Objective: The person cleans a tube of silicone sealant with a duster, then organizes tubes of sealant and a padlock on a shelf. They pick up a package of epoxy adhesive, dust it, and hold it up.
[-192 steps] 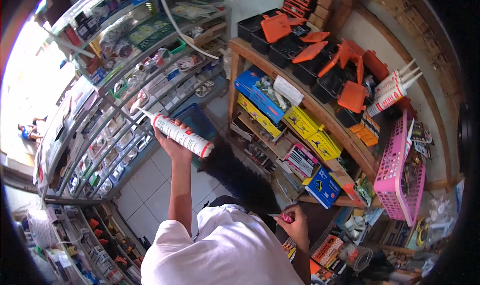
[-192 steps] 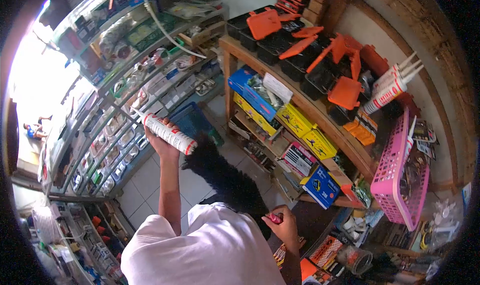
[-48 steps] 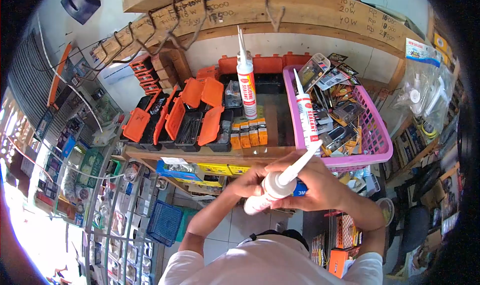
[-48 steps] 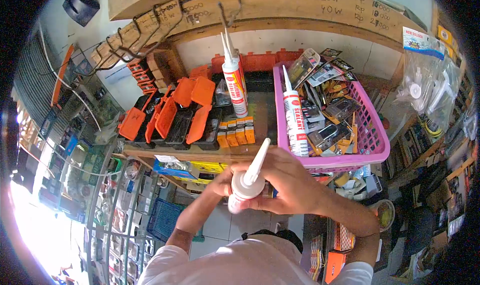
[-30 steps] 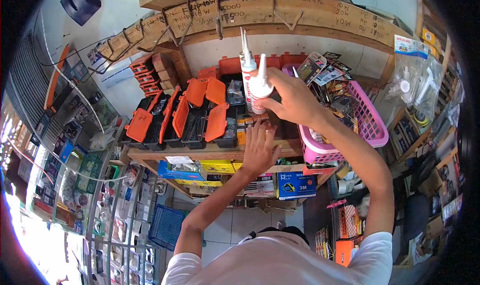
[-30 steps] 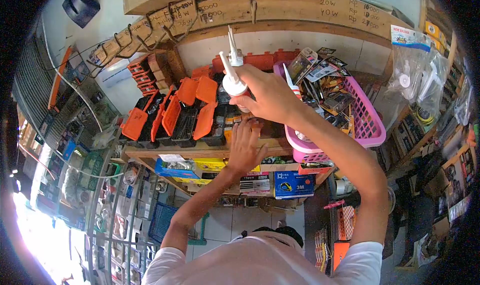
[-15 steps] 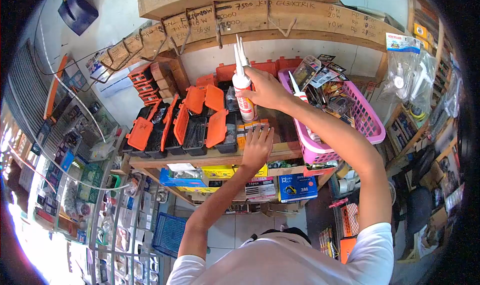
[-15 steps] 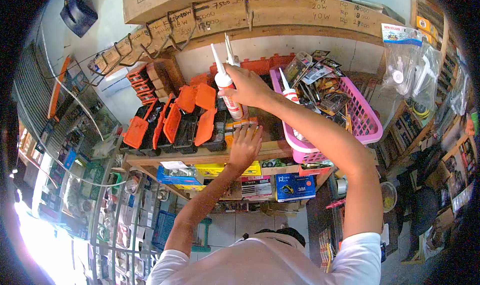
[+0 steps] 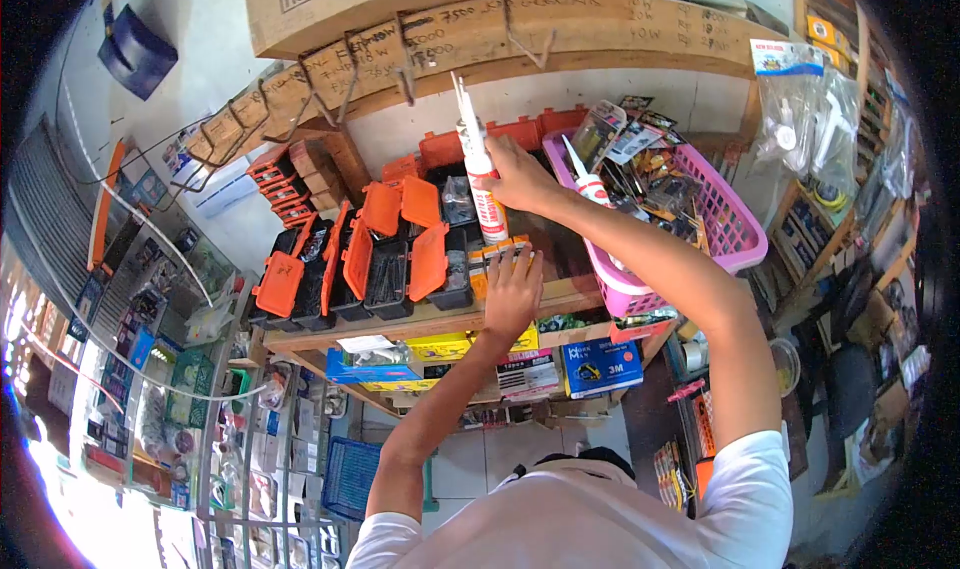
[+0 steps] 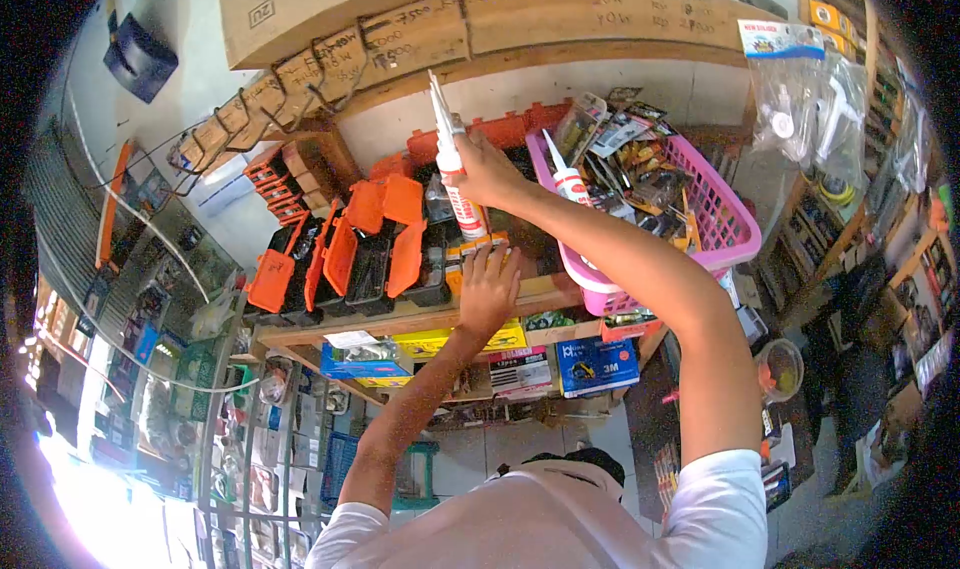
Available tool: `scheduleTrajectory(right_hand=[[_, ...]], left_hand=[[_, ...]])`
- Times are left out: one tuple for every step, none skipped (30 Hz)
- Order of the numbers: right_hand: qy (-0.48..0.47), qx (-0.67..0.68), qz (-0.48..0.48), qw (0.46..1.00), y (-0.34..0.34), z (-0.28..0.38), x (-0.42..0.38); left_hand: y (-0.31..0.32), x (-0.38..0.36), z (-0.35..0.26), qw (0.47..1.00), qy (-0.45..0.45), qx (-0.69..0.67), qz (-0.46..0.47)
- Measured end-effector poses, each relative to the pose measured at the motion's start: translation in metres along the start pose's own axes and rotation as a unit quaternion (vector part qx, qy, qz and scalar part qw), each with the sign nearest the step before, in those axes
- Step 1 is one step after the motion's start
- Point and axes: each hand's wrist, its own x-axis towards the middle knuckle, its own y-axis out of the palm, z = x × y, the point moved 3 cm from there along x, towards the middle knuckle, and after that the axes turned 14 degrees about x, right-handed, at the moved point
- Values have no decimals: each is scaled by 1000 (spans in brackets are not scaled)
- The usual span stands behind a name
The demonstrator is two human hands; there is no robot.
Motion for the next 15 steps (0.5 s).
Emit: scheduleTrajectory(right_hand=[[4,-19,-8,1000,-1,2,0],[-16,-3,-24,1000,-2,5,-2],[-5,-6,-20,1000,-1,5,-2],[7,-10,-17,1000,2,1,-1],[-3,-8,-24,1000,5,0,-2],[36,-21,-8,999,7,-1,-2],[41,-21,-2,999,10,-5,-1],[45,-20,4,999,12,-9,0],[48,-34,7,998,12,-7,-1],[62,-39,9,997,12,-5,-2],[79,-47,16,996,11,-3,-3],[95,-55,24,994,10,0,-4],[67,-67,5,995,7,6,-6],[66,-70,2,995,1,9,-8],[82,-72,18,994,-8,18,-11]], left_hand=[[-1,1,0,1000,-1,-7,-2],[-2,1,0,1000,7,-12,1],[-2,1,0,1000,6,-10,-2],[-3,2,0,1000,5,-8,-4],[-4,2,0,1000,10,-4,-9],[-5,2,-1,1000,17,-10,-8],[-5,3,-2,1000,13,-8,-10],[-5,3,-2,1000,9,-4,-13],[-6,4,-2,1000,11,-11,-16],[-6,4,-3,1000,17,-15,-18],[-7,4,-3,1000,18,-11,-12],[-7,3,-3,1000,17,-7,-7],[-5,2,-3,1000,22,-12,-8],[-4,1,-3,1000,24,-13,-11],[-5,0,-4,1000,20,-12,10]])
